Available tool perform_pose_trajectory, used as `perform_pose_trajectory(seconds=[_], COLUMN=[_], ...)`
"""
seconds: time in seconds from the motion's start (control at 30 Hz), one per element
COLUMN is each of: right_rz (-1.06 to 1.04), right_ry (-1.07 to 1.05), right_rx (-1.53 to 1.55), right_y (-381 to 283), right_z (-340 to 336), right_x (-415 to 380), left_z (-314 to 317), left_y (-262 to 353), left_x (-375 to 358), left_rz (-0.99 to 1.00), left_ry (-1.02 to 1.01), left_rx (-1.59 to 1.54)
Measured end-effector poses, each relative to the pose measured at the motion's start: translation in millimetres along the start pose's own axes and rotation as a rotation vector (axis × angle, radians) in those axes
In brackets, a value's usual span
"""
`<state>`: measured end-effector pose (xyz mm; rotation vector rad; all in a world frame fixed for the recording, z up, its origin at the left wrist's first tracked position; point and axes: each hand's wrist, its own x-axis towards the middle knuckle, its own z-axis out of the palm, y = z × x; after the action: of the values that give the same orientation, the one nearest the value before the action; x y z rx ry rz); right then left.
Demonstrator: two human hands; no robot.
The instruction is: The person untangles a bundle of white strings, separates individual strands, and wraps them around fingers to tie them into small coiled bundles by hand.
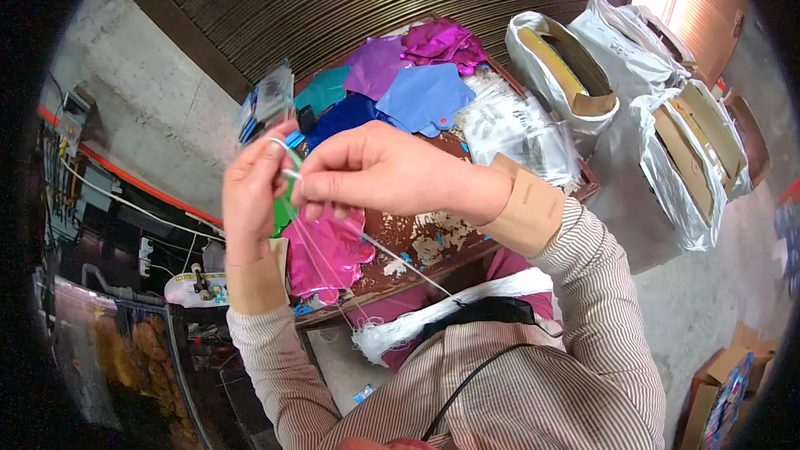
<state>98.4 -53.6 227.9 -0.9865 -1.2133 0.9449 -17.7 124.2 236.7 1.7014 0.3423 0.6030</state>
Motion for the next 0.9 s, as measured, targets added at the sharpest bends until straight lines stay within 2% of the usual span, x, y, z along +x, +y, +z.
perform_pose_trajectory(seconds=[0.03,0.1,0.47,0.6,0.77,0.87,0.9], right_rz=[-0.005,-0.01,0.023,0.025,0.092,0.049,0.123], right_ry=[0.037,0.109,0.199,0.263,0.315,0.349,0.349], right_rx=[-0.011,-0.033,-0.046,-0.107,-0.096,-0.138,-0.207], right_y=[2.3,7.5,23.1,16.5,15.3,8.6,1.5], right_z=[-4.2,-11.9,-41.0,-49.5,-66.0,-69.7,-70.0], right_x=[0.4,0.3,-16.9,-30.5,-47.2,-61.4,-71.0], left_z=[0.5,1.1,5.0,14.2,26.8,23.4,20.1], left_y=[-4.4,-13.4,-63.7,-87.6,-101.0,-101.6,-100.8], left_x=[0.5,-0.4,1.0,-13.3,-32.1,-39.9,-42.2], left_rz=[0.007,-0.11,-0.101,-0.203,-0.388,-0.397,-0.402], left_ry=[0.002,-0.074,-0.368,-0.476,-0.473,-0.435,-0.409], left_rx=[0.003,-0.006,0.013,-0.11,-0.271,-0.264,-0.258])
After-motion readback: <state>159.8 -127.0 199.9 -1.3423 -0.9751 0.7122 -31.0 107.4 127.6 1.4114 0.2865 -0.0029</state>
